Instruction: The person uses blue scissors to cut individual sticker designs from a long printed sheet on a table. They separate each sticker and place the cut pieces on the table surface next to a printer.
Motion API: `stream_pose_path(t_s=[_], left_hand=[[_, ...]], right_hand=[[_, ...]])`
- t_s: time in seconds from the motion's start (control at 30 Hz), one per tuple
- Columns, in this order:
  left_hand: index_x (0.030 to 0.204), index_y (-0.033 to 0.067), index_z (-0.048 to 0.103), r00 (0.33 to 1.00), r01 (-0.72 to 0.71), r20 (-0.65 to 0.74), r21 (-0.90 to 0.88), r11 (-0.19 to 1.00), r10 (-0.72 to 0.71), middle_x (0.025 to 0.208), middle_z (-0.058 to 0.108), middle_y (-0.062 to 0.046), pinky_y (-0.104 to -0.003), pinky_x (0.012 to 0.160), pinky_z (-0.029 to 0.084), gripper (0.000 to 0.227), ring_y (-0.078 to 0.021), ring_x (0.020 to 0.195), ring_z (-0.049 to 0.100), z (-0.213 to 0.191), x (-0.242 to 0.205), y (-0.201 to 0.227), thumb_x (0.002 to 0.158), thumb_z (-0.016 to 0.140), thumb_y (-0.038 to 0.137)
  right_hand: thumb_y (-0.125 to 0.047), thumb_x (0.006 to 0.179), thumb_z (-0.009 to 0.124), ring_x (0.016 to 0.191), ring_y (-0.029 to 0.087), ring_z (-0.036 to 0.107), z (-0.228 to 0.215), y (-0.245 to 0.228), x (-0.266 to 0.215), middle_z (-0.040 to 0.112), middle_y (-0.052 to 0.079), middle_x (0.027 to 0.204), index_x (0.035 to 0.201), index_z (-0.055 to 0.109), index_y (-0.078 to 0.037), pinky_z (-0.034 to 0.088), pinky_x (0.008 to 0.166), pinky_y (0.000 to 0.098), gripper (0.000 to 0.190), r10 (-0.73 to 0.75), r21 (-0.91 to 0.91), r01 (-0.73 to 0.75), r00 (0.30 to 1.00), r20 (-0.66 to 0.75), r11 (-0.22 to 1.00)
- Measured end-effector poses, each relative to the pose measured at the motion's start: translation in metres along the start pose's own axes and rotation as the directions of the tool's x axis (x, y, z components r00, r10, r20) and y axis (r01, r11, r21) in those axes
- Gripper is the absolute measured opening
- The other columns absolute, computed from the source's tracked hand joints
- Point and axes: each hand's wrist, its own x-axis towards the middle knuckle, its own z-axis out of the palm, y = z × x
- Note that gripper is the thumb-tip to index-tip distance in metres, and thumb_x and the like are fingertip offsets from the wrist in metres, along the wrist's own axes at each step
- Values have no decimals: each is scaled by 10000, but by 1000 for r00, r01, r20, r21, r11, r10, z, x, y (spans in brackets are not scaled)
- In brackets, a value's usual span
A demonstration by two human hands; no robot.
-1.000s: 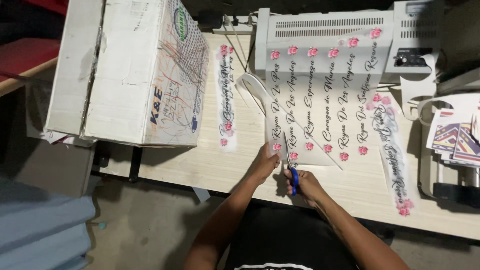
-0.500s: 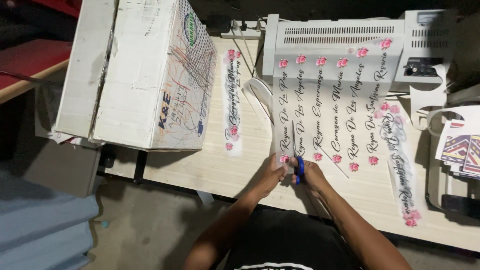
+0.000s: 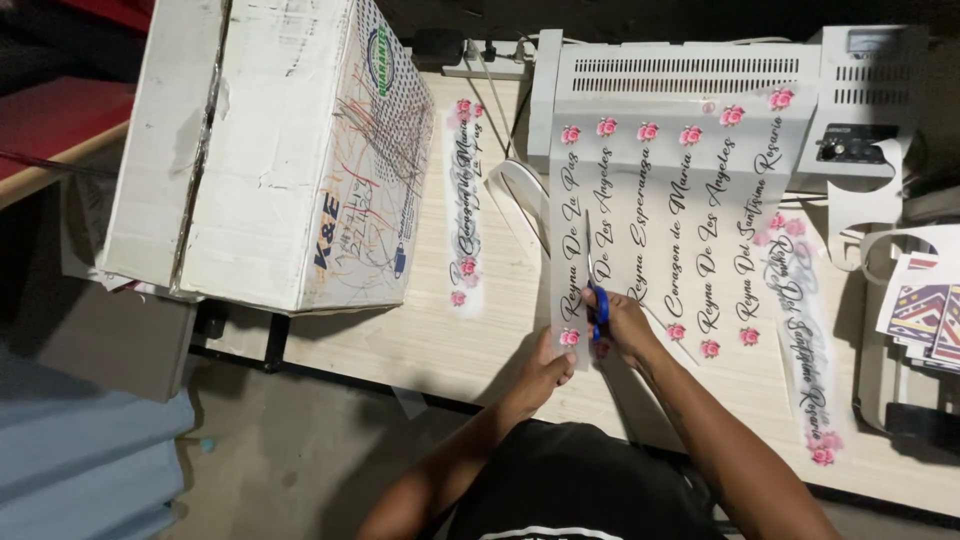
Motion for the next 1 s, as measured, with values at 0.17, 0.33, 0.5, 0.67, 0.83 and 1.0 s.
stream_pose_path(t_s=[0.17,0.33,0.5,0.67,0.83,1.0], left_hand=[[1488,91,360,1000,-12,4,-68,998,12,1106,600,-5,-229,629,408,554,-76,738,461,3,-11,3,973,565,90],[1491,104,369,1000,3,2,-35,999,-3,1034,586,-4,-229,642,405,552,-79,756,466,3,-17,3,990,593,163],[1503,106,359,1000,-11,9,5,1000,11,1071,582,11,-232,672,425,582,-69,795,469,2,-20,9,977,595,181],[1516,125,339,998,-26,60,-46,999,29,1037,555,16,-228,647,392,581,-67,775,452,0,-19,6,1005,604,205],[1517,90,345,994,-76,74,-50,996,80,1076,563,13,-233,674,395,563,-69,812,455,3,-20,17,1026,602,190],[1520,106,332,995,-65,73,-41,997,68,1065,563,2,-237,694,411,560,-73,815,457,2,-21,8,1028,590,174]], right_hand=[[-363,917,742,510,132,560,3,-13,6,596,33,626,788,635,-71,465,510,272,337,-63,52,60,996,56,997],[-356,926,732,506,144,556,5,-25,10,587,43,613,786,622,-69,464,506,281,337,-81,49,78,995,59,996],[-375,931,733,537,141,567,5,-30,14,594,42,645,826,613,-62,474,531,279,351,-108,9,107,991,80,994],[-383,921,707,555,135,587,6,-42,15,606,31,667,861,629,-66,501,552,279,332,-106,55,101,989,98,993],[-367,937,715,546,138,576,4,-40,21,600,36,657,875,632,-47,490,545,281,337,-164,48,159,979,122,986],[-380,933,721,542,140,587,1,-42,34,604,37,650,865,645,-53,512,550,281,342,-176,50,171,980,94,984]])
